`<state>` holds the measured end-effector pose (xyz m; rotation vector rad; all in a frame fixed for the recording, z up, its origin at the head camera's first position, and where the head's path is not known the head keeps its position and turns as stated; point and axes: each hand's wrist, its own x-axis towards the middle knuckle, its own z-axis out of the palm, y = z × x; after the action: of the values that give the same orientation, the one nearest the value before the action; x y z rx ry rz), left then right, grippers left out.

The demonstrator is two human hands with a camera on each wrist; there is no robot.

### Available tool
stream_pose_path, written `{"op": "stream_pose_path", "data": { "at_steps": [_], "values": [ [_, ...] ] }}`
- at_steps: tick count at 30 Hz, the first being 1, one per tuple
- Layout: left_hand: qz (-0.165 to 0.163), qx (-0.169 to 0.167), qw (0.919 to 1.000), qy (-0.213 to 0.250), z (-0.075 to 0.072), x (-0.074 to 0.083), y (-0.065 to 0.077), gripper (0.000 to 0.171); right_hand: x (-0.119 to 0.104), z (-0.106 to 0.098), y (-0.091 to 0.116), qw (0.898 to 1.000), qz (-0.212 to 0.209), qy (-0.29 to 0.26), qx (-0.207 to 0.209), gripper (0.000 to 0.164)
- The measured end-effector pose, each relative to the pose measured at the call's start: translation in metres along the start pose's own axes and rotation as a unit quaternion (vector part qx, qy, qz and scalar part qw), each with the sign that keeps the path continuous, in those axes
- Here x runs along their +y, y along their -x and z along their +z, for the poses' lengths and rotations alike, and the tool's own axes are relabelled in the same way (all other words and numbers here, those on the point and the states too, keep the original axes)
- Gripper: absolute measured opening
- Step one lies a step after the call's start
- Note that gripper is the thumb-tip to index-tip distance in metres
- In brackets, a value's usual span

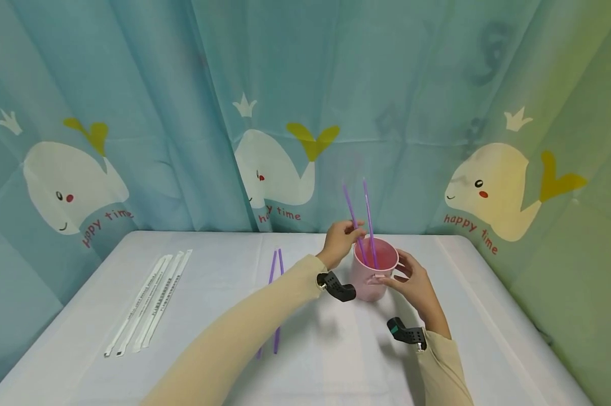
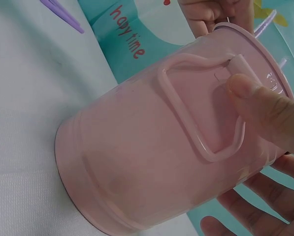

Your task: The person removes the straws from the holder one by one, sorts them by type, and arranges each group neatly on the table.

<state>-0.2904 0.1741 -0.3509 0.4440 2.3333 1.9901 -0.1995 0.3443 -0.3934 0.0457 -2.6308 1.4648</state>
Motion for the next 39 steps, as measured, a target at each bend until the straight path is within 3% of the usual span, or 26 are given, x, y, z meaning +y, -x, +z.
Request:
{"op": "stream_pose_path", "data": {
  "at_steps": [11, 23, 29, 39],
  "values": [
    [0.011, -0.002, 0.9960, 0.088, -0.011, 0.003, 0.000, 0.028, 0.000, 0.000, 0.000, 1.000, -0.001, 0.000, 0.002, 0.080],
    [0.031, -0.005, 0.9923, 0.120, -0.026, 0.031, 0.001, 0.028, 0.000, 0.000, -0.001, 1.000, 0.016, 0.017, -0.003, 0.082],
    [0.039, -0.005, 0.9914, 0.125, -0.037, 0.043, 0.003, 0.028, 0.001, 0.002, -0.001, 1.000, -0.008, -0.004, 0.004, 0.078],
    [0.055, 0.015, 0.9820, 0.180, -0.061, 0.062, 0.003, 0.030, 0.003, 0.000, 0.000, 1.000, -0.006, 0.009, 0.002, 0.079]
  ]
}}
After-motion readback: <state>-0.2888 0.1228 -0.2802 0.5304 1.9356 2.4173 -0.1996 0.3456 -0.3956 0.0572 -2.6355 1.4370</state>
